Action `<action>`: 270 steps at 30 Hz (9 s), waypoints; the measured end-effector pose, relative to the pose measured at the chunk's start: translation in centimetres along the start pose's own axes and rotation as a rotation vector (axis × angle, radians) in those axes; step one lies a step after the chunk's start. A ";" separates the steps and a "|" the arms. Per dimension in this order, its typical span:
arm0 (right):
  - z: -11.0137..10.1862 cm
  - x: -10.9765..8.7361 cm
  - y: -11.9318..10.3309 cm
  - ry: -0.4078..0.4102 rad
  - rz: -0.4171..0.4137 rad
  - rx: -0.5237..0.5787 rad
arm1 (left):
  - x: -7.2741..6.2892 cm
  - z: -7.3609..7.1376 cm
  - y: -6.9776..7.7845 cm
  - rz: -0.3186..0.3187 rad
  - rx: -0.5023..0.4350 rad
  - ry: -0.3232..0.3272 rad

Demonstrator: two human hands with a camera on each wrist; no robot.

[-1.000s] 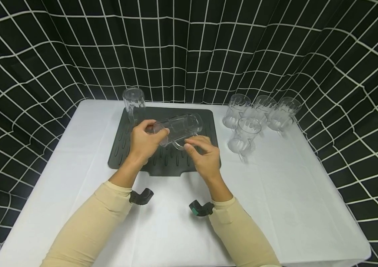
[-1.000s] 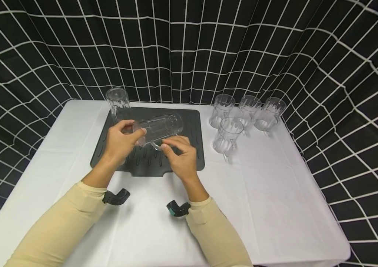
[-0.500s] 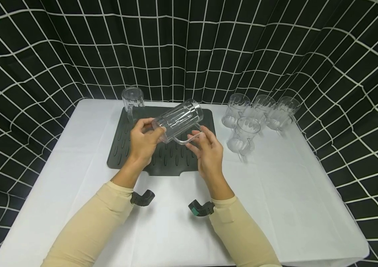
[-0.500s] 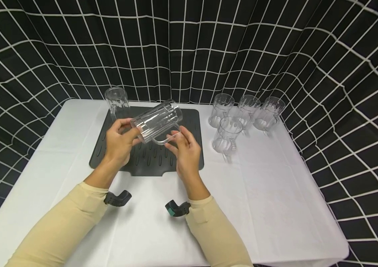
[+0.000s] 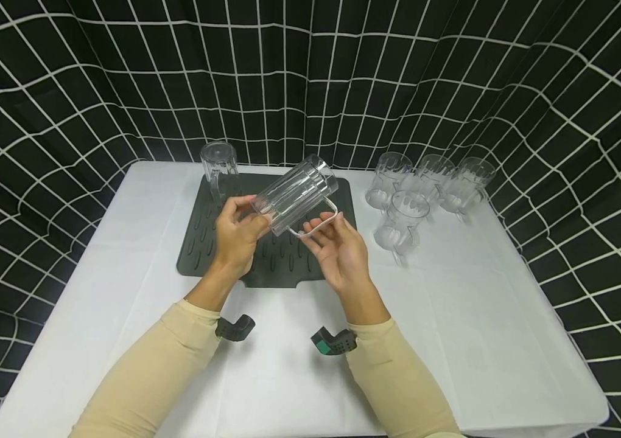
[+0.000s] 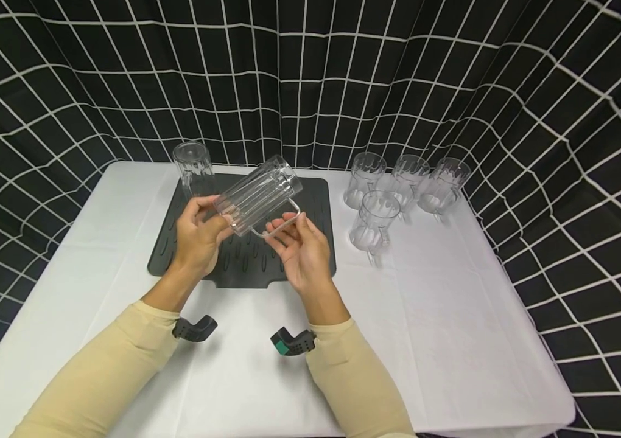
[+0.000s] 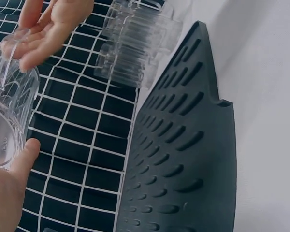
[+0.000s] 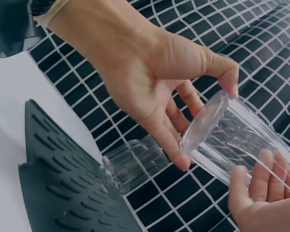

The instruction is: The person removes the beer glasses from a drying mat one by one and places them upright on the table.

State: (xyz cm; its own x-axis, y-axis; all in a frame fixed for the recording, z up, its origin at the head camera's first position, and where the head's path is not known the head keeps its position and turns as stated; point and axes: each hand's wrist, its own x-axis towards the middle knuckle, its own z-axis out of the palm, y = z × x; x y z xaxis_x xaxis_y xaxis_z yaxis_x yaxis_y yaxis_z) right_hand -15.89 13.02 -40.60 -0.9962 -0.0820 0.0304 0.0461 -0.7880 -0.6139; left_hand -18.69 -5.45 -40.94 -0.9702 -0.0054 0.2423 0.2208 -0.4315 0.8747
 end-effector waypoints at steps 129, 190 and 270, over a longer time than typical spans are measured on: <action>-20.7 0.8 -14.4 0.731 -0.567 -0.184 | -3.3 -17.9 -0.6 -0.387 1.162 -0.116; 1.5 11.3 2.2 0.010 -0.556 -0.679 | -2.7 -17.4 -1.3 -0.357 1.177 -0.113; 1.6 5.0 5.0 0.033 -0.316 -0.401 | -3.3 -17.3 -0.8 -0.384 1.202 -0.074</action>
State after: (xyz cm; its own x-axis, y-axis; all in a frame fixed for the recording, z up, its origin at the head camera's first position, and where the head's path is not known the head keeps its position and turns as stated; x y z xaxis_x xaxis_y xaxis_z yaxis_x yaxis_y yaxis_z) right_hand -20.53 7.67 -42.26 -0.9591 0.1469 0.2419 -0.2829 -0.4744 -0.8336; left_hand -17.39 -20.63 -49.73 -0.9925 0.0048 -0.1225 -0.0846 0.6964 0.7127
